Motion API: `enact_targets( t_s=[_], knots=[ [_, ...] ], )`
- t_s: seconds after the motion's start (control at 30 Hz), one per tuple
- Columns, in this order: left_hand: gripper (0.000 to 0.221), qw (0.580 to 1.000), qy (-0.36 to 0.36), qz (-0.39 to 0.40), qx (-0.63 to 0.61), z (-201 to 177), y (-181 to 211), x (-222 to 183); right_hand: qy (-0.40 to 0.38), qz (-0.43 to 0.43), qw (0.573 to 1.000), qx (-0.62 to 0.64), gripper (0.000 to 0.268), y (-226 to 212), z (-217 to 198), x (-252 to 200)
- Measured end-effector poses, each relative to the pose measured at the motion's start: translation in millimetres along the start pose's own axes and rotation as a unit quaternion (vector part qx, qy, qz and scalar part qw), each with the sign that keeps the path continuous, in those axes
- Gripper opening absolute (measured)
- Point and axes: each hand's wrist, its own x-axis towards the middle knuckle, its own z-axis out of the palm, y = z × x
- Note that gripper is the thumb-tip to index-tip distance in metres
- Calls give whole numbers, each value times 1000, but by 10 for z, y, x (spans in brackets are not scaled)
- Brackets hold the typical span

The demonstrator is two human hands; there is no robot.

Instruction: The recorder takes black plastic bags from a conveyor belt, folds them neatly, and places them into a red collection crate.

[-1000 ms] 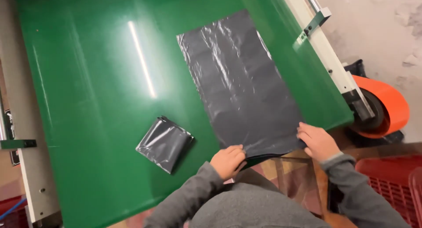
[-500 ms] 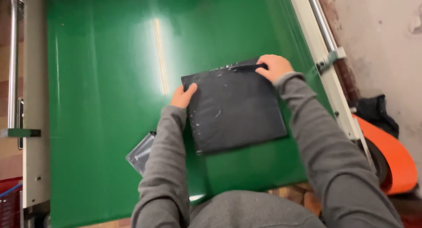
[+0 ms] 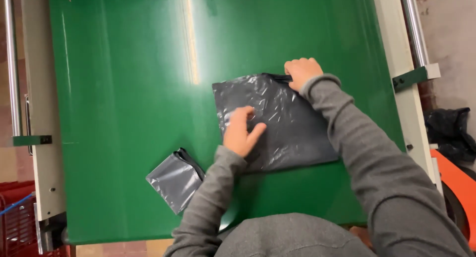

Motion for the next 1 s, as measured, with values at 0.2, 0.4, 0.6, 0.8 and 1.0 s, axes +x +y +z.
enact_targets(
  t_s=[0.2, 0.4, 0.6, 0.8, 1.0],
  knots=[
    [98, 663, -5, -364, -654, 114, -896, -368, 293, -132, 940, 116, 24, -785, -538, -1760],
    [93, 664, -31, -317, -676, -289, -931, -672, 322, -74, 940, 82, 27, -906, 383, -2621],
    [67, 988, 148, -14, 36, -301, -195, -1195, 325, -69, 943, 35, 21, -994, 522, -2740],
    [44, 899, -27, 201, 387, -295, -92, -1553, 334, -4, 942, -40, 22, -1352, 461, -2818],
    [13, 877, -165, 248, 377, 19, -344, -1564, 211, -180, 954, 114, 61, -2099, 535, -2733]
  ],
)
